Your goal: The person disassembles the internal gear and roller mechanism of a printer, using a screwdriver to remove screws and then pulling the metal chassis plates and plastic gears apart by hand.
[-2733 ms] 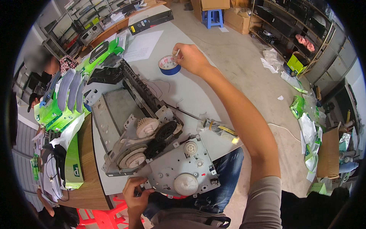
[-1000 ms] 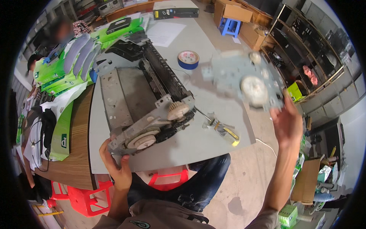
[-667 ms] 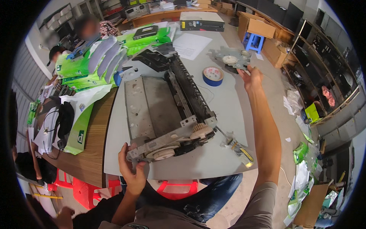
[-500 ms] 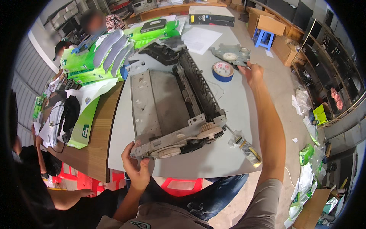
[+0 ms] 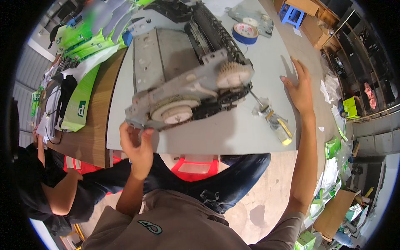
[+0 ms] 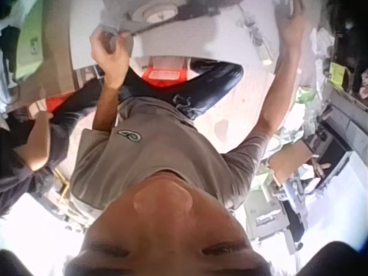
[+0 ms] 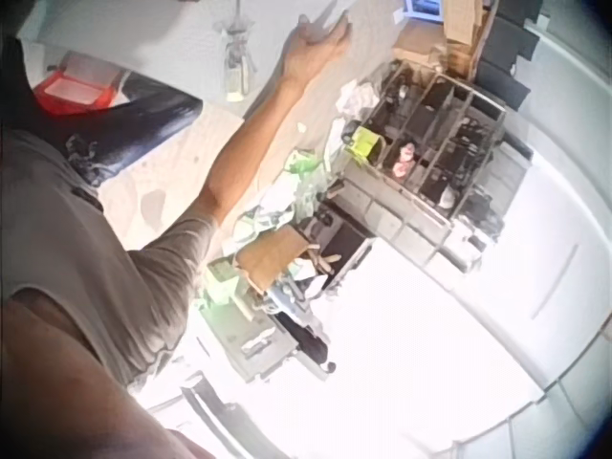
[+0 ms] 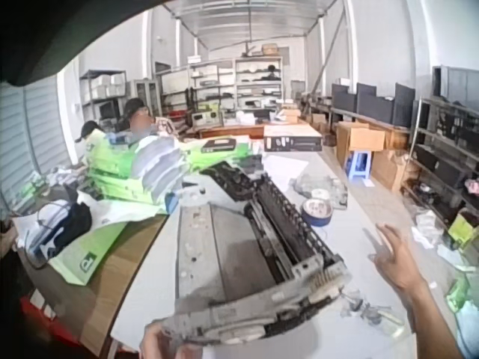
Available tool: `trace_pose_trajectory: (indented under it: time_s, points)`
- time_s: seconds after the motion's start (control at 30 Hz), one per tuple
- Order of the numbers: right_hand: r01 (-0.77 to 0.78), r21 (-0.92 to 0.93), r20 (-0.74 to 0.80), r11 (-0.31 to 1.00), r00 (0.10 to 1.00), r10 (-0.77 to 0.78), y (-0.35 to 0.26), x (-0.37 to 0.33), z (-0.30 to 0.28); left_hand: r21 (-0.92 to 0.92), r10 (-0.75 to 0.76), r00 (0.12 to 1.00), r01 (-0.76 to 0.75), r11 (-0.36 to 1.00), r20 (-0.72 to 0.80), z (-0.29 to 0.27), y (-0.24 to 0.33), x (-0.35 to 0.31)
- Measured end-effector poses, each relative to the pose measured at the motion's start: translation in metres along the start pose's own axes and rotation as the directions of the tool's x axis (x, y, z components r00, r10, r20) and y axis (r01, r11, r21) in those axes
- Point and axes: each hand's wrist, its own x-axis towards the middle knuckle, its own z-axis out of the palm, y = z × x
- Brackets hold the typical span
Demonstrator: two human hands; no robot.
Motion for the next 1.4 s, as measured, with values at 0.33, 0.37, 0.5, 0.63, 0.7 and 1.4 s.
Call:
trace_pose_trajectory:
  time_s: [0.33, 0.37, 0.5, 0.63, 0.7, 1.4]
  points:
    - [-0.431, 0.715, 0.077, 0.551, 0.832, 0.55, -0.126, -0.039, -0.072, -0.036, -0.074, 0.997, 0.073, 0.997, -0.016, 0.001, 0.008, 0.001]
    - [-0.339, 0.756, -0.006, 0.56, 0.852, 0.524, -0.149, -0.041, -0.079, -0.052, -0.064, 0.998, 0.063, 0.997, -0.013, 0.002, 0.007, 0.001]
    - [0.0, 0.83, -0.245, 0.558, 0.899, 0.364, -0.209, -0.028, -0.08, -0.074, -0.046, 0.999, 0.045, 0.996, -0.01, 0.003, 0.005, 0.001]
    - [0.052, 0.781, -0.286, 0.622, 0.916, 0.281, -0.218, -0.008, -0.069, -0.093, -0.061, 0.998, 0.059, 0.994, -0.02, 0.001, 0.001, -0.001]
    - [-0.064, 0.732, -0.293, 0.679, 0.869, 0.398, -0.204, -0.006, -0.073, -0.107, -0.072, 0.997, 0.069, 0.992, -0.027, 0.003, 0.006, 0.0]
    - [-0.209, 0.613, -0.418, 0.762, 0.732, 0.538, -0.149, -0.022, -0.07, -0.08, -0.058, 0.998, 0.057, 0.995, -0.007, 0.002, 0.001, 0.002]
